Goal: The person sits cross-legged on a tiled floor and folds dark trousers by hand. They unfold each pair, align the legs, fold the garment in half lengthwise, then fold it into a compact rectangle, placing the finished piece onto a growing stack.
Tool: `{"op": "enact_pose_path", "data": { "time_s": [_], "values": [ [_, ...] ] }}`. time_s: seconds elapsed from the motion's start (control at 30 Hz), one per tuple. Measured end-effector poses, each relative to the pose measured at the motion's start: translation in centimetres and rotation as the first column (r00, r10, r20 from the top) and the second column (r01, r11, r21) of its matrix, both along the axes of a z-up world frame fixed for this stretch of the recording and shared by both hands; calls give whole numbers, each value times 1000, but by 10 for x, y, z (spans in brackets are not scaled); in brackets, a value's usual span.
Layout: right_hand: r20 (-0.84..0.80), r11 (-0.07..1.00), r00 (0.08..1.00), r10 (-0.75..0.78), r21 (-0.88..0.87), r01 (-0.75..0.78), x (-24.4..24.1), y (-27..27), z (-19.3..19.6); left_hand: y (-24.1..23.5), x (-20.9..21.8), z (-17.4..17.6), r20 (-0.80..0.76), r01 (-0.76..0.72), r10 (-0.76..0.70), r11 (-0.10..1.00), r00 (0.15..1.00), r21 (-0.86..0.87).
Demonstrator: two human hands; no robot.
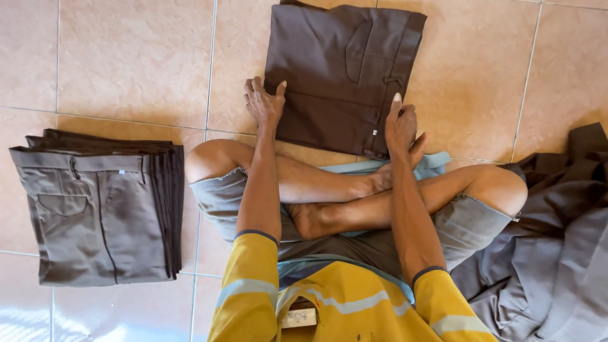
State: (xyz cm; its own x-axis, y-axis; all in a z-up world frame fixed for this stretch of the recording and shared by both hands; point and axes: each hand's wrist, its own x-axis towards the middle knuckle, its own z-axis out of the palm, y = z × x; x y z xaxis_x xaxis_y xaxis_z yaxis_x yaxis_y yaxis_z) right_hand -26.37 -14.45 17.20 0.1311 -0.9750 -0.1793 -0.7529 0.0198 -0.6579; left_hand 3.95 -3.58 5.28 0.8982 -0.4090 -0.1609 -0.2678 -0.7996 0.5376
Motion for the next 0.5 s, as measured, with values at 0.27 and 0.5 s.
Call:
{"op": "enact_pose_path", "data": {
  "time_s": [0.27,0.5],
  "values": [
    [-16,977,1000,6,-215,-10,-21,-34,-81,16,-4,-18,-123,97,-107,991,987,-89],
    [-83,973,996,-7,-229,-12,-12,-26,-64,13,-17,10,-153,-58,34,986,988,-156]
  ]
}}
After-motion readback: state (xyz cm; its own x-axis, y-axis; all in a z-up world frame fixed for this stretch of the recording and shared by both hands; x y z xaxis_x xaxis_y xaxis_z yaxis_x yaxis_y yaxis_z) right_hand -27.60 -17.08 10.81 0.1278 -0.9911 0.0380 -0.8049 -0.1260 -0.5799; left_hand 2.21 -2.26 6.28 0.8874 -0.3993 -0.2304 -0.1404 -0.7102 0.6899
